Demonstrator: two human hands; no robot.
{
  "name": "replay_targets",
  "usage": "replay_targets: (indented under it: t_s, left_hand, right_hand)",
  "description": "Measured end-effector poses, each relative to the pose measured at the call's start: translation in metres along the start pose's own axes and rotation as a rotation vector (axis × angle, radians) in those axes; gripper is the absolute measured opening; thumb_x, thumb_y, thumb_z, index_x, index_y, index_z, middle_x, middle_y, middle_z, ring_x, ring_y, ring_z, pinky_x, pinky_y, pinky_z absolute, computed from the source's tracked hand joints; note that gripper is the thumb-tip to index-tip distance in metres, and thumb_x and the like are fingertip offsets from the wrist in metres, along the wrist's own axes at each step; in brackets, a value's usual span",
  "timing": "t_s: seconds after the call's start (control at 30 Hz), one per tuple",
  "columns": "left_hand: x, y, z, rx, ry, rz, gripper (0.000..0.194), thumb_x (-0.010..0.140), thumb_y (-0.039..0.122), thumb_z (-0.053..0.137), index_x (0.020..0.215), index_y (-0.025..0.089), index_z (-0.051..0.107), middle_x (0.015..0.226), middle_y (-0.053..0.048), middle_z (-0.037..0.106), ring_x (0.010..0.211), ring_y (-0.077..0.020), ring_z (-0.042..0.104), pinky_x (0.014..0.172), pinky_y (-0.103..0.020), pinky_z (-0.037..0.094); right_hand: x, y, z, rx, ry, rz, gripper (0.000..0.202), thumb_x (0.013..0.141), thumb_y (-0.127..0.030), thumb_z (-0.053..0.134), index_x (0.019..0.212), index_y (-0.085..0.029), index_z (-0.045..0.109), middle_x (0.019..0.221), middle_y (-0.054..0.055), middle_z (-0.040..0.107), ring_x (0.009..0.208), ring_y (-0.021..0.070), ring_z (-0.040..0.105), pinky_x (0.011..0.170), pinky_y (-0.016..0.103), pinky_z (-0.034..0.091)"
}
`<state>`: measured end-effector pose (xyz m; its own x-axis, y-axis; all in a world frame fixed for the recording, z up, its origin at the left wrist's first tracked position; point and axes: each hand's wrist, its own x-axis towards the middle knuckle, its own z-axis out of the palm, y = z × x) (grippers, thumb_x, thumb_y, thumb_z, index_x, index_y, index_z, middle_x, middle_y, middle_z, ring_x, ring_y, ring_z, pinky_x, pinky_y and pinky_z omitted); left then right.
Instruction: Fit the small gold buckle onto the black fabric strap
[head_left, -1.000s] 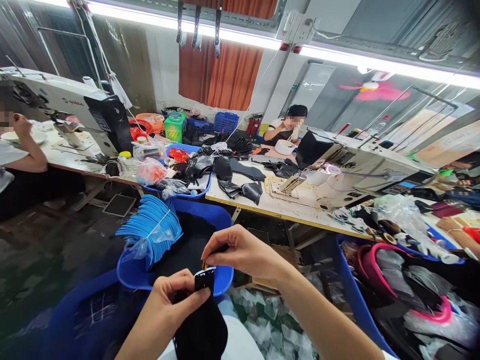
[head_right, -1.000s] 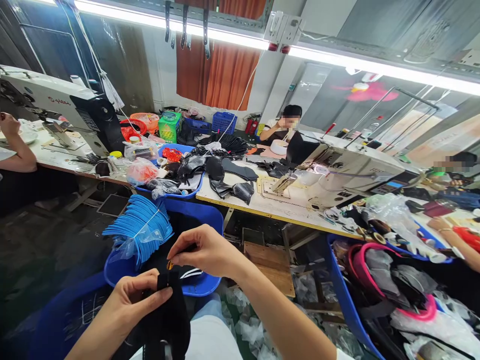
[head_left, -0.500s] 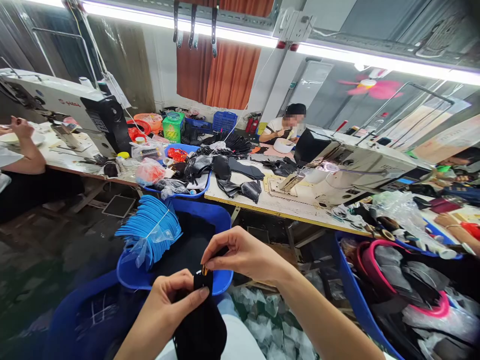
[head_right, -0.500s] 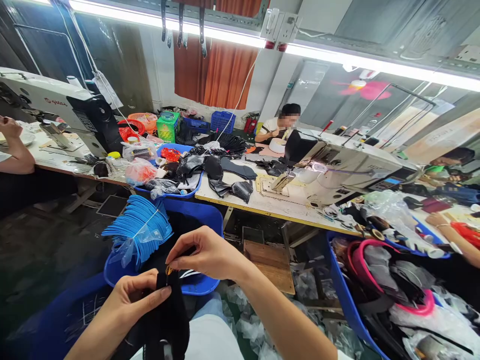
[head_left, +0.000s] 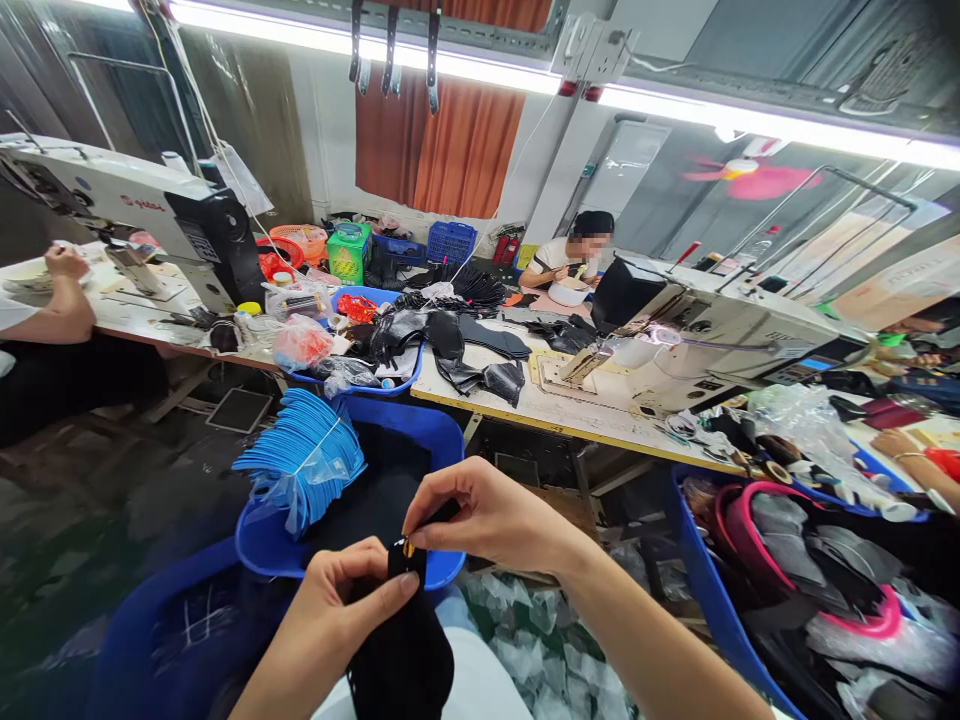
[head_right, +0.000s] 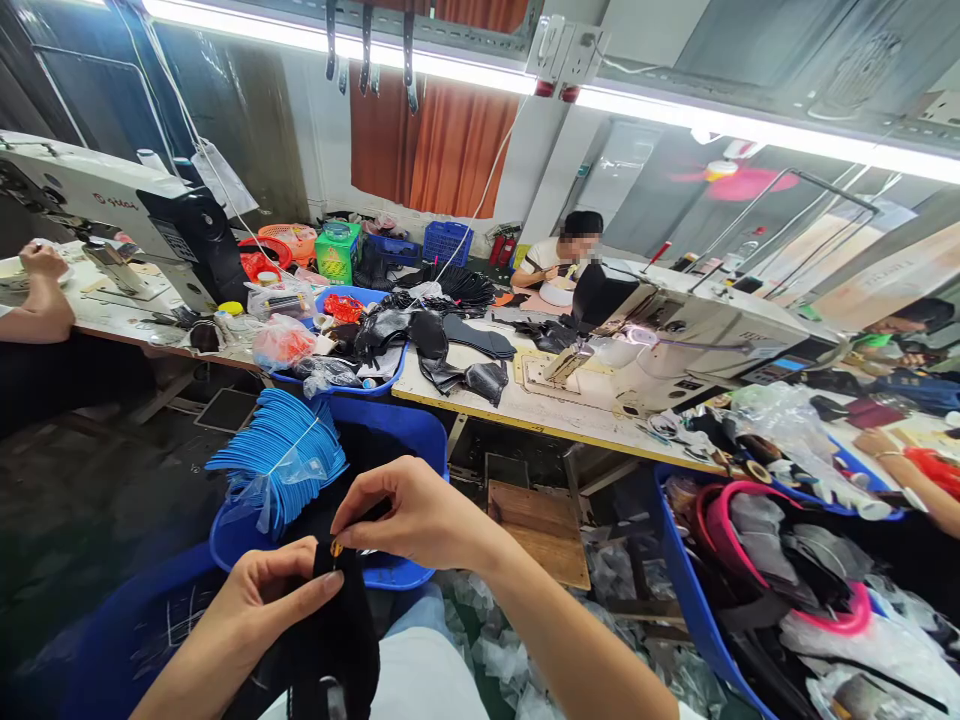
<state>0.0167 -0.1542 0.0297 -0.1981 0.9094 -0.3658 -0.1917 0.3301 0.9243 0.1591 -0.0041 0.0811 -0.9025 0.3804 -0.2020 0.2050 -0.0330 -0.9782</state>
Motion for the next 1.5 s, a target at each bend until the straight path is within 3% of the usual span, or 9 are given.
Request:
replay_targets:
  t_s: [0.47,0.63,0.73,0.9,1.03,1.13,1.2,1.33,1.5]
  left_hand:
    - [0.001,-0.001,-0.002,0.030,-0.003,0.018,0.033,0.075,0.052,0.080,0.069,0.020,0.081,0.074,0.000,0.054,0.074,-0.0173,0.045,0.069,-0.031,0.030]
    - [0.001,-0.001,-0.003,0.027,0.010,0.021,0.033,0.074,0.052,0.081,0.066,0.020,0.080,0.071,0.001,0.051,0.071,-0.0157,0.044,0.068,-0.031,0.029]
    - [0.001,-0.004,-0.005,0.034,0.018,0.026,0.035,0.074,0.053,0.080,0.067,0.019,0.080,0.073,0.001,0.051,0.072,-0.0162,0.044,0.068,-0.031,0.029]
    - [0.003,-0.007,-0.007,0.059,0.044,0.052,0.037,0.075,0.053,0.080,0.063,0.019,0.078,0.069,0.002,0.047,0.067,-0.0147,0.039,0.065,-0.031,0.027]
    - [0.003,-0.003,-0.006,0.033,0.037,0.071,0.037,0.074,0.055,0.082,0.064,0.019,0.080,0.069,0.000,0.055,0.072,-0.0175,0.048,0.070,-0.031,0.033]
    - [0.002,0.001,-0.005,0.000,0.018,0.078,0.034,0.071,0.055,0.085,0.067,0.020,0.083,0.070,-0.001,0.059,0.072,-0.0182,0.051,0.070,-0.031,0.035]
    - [0.001,0.002,-0.004,-0.009,0.013,0.081,0.034,0.071,0.054,0.085,0.069,0.021,0.083,0.069,0.000,0.057,0.070,-0.0167,0.049,0.069,-0.030,0.033]
    - [0.001,0.000,-0.002,-0.015,0.002,0.071,0.032,0.072,0.051,0.085,0.066,0.020,0.081,0.070,0.001,0.054,0.070,-0.0155,0.045,0.067,-0.029,0.030]
    - [0.000,-0.002,-0.001,-0.007,-0.007,0.065,0.026,0.071,0.046,0.087,0.070,0.020,0.082,0.071,0.000,0.055,0.072,-0.0164,0.045,0.067,-0.030,0.030]
  right_hand:
    - [-0.001,0.000,-0.004,0.025,-0.091,-0.009,0.033,0.075,-0.036,0.085,0.098,-0.015,0.073,0.087,0.003,0.074,0.078,0.0141,0.067,0.067,0.021,0.048]
    - [-0.002,-0.001,-0.004,0.002,-0.062,-0.026,0.029,0.074,-0.032,0.086,0.094,-0.016,0.073,0.089,0.003,0.075,0.083,0.0142,0.068,0.071,0.022,0.049]
    - [-0.004,-0.005,-0.001,-0.069,0.017,-0.043,0.023,0.075,-0.031,0.086,0.088,-0.017,0.073,0.086,0.001,0.073,0.079,0.0123,0.064,0.069,0.021,0.047]
    - [-0.019,-0.010,0.011,-0.259,0.133,-0.122,0.008,0.080,-0.014,0.079,0.083,-0.019,0.074,0.081,-0.002,0.067,0.072,0.0094,0.058,0.065,0.020,0.042]
    - [-0.034,-0.006,0.019,-0.537,0.071,-0.311,0.008,0.090,-0.028,0.075,0.095,-0.023,0.077,0.086,0.002,0.071,0.080,0.0132,0.059,0.071,0.025,0.041]
    - [-0.037,-0.002,0.018,-0.390,-0.017,-0.271,0.028,0.084,-0.047,0.080,0.094,-0.022,0.078,0.082,0.002,0.074,0.077,0.0145,0.060,0.073,0.028,0.041]
    - [-0.033,0.001,0.016,-0.198,0.045,-0.162,0.037,0.080,-0.056,0.080,0.086,-0.019,0.077,0.075,0.001,0.071,0.069,0.0124,0.057,0.067,0.026,0.042]
    - [-0.020,0.007,0.010,-0.081,0.199,-0.025,0.043,0.080,-0.058,0.079,0.089,-0.016,0.076,0.078,0.000,0.067,0.067,0.0098,0.052,0.061,0.022,0.040]
    - [-0.008,0.011,0.009,-0.038,0.087,0.007,0.047,0.078,-0.058,0.080,0.087,-0.013,0.079,0.068,0.000,0.065,0.059,0.0070,0.047,0.053,0.019,0.035]
